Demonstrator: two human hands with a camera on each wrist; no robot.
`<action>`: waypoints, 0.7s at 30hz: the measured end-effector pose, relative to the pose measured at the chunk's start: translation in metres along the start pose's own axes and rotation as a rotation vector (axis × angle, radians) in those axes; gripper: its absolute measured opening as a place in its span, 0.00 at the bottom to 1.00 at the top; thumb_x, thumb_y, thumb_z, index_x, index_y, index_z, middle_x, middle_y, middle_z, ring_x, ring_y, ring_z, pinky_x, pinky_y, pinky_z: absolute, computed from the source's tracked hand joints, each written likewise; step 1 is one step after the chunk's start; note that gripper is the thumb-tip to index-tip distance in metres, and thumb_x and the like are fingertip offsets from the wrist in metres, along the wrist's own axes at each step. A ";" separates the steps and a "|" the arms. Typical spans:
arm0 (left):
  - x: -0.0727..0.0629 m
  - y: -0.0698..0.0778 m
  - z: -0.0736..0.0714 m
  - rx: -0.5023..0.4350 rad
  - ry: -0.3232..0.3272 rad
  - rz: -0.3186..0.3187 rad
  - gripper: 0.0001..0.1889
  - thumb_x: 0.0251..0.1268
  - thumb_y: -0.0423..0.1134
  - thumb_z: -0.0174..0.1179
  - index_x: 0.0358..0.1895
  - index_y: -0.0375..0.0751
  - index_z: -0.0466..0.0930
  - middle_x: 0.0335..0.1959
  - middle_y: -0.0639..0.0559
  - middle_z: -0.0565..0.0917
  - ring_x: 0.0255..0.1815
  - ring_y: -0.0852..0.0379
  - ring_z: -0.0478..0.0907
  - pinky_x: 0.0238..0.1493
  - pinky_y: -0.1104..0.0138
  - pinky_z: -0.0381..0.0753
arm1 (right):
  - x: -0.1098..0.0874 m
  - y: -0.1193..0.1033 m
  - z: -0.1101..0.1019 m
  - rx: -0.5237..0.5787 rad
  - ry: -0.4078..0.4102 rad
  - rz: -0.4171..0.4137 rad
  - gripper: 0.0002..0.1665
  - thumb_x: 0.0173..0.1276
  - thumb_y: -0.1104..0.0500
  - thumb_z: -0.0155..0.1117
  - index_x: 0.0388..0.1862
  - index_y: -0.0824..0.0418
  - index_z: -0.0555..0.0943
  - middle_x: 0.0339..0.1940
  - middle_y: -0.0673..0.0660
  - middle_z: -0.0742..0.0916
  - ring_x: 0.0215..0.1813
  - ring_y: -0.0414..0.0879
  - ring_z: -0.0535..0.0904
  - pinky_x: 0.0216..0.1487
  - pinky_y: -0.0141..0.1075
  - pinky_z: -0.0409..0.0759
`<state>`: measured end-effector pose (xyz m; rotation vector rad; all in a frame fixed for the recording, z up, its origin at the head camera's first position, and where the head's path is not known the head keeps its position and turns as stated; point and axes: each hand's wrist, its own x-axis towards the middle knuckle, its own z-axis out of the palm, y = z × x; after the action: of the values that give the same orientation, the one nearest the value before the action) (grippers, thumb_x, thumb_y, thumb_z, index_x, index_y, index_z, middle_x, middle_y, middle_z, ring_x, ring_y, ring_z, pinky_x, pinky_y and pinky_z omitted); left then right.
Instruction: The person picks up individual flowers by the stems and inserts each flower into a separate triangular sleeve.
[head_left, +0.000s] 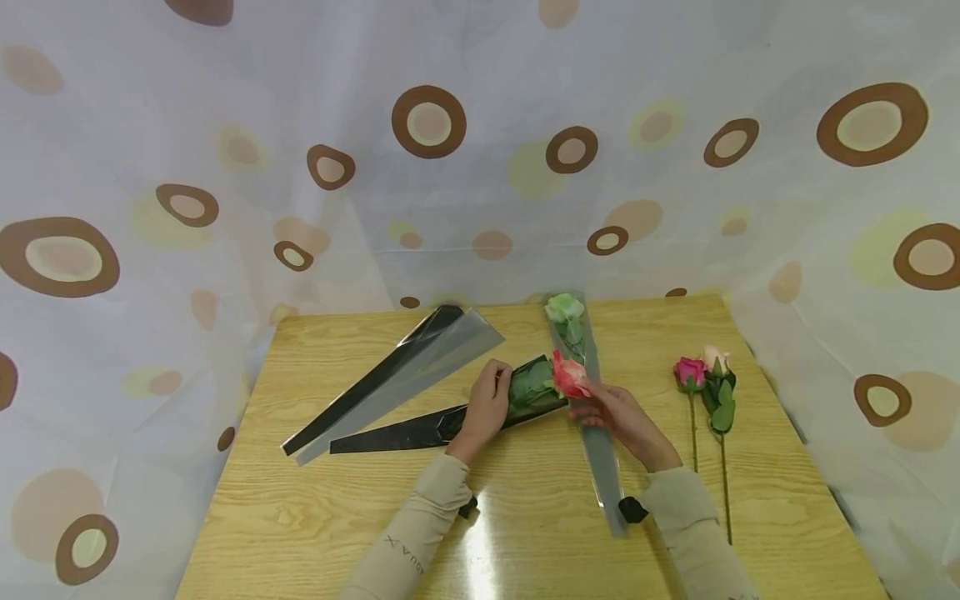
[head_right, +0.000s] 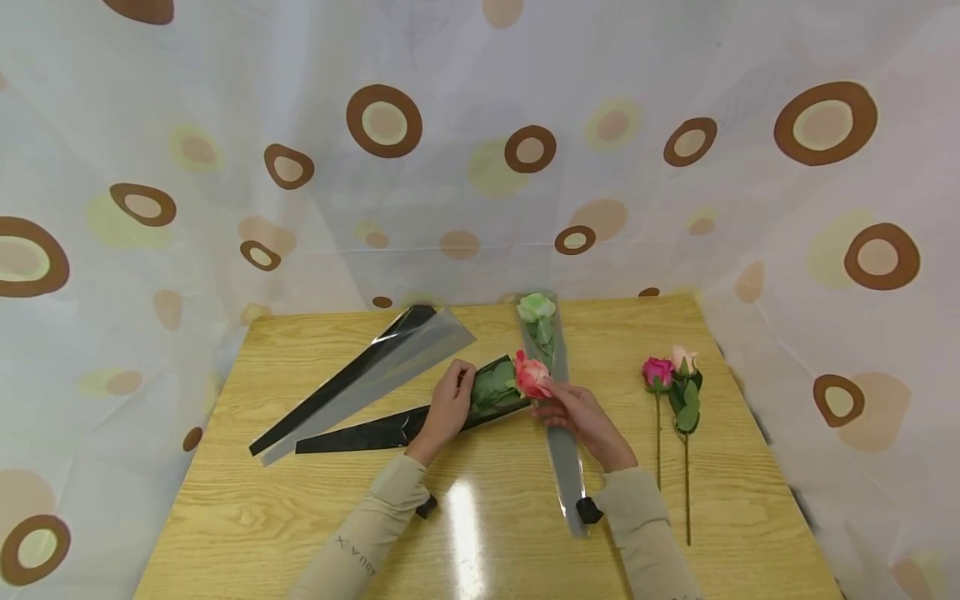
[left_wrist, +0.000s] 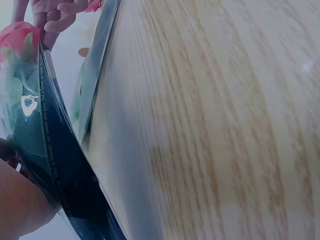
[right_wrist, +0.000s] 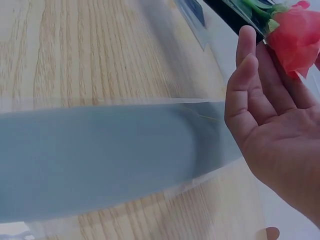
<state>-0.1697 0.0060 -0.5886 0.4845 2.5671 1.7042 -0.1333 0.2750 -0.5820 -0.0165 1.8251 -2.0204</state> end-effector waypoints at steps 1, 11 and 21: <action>0.000 0.000 0.000 0.000 0.002 0.004 0.14 0.91 0.42 0.40 0.53 0.39 0.74 0.41 0.43 0.77 0.33 0.60 0.67 0.39 0.68 0.70 | 0.000 0.000 0.000 -0.008 0.004 0.003 0.21 0.88 0.42 0.47 0.52 0.44 0.87 0.47 0.44 0.94 0.48 0.37 0.90 0.51 0.34 0.86; 0.000 0.000 0.000 0.006 0.003 -0.009 0.14 0.91 0.43 0.40 0.53 0.40 0.74 0.43 0.43 0.78 0.33 0.61 0.67 0.40 0.68 0.70 | -0.002 -0.003 -0.005 -0.068 -0.082 -0.016 0.21 0.89 0.45 0.45 0.51 0.47 0.87 0.47 0.49 0.93 0.49 0.39 0.90 0.52 0.37 0.84; -0.002 0.000 0.001 -0.009 -0.008 -0.012 0.13 0.90 0.43 0.41 0.53 0.41 0.74 0.39 0.45 0.76 0.30 0.61 0.66 0.38 0.67 0.70 | -0.003 -0.008 -0.005 -0.093 -0.153 0.004 0.22 0.89 0.47 0.45 0.48 0.49 0.87 0.39 0.46 0.94 0.45 0.38 0.88 0.46 0.32 0.80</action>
<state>-0.1673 0.0066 -0.5897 0.4738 2.5503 1.7055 -0.1346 0.2809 -0.5743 -0.1893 1.8186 -1.8746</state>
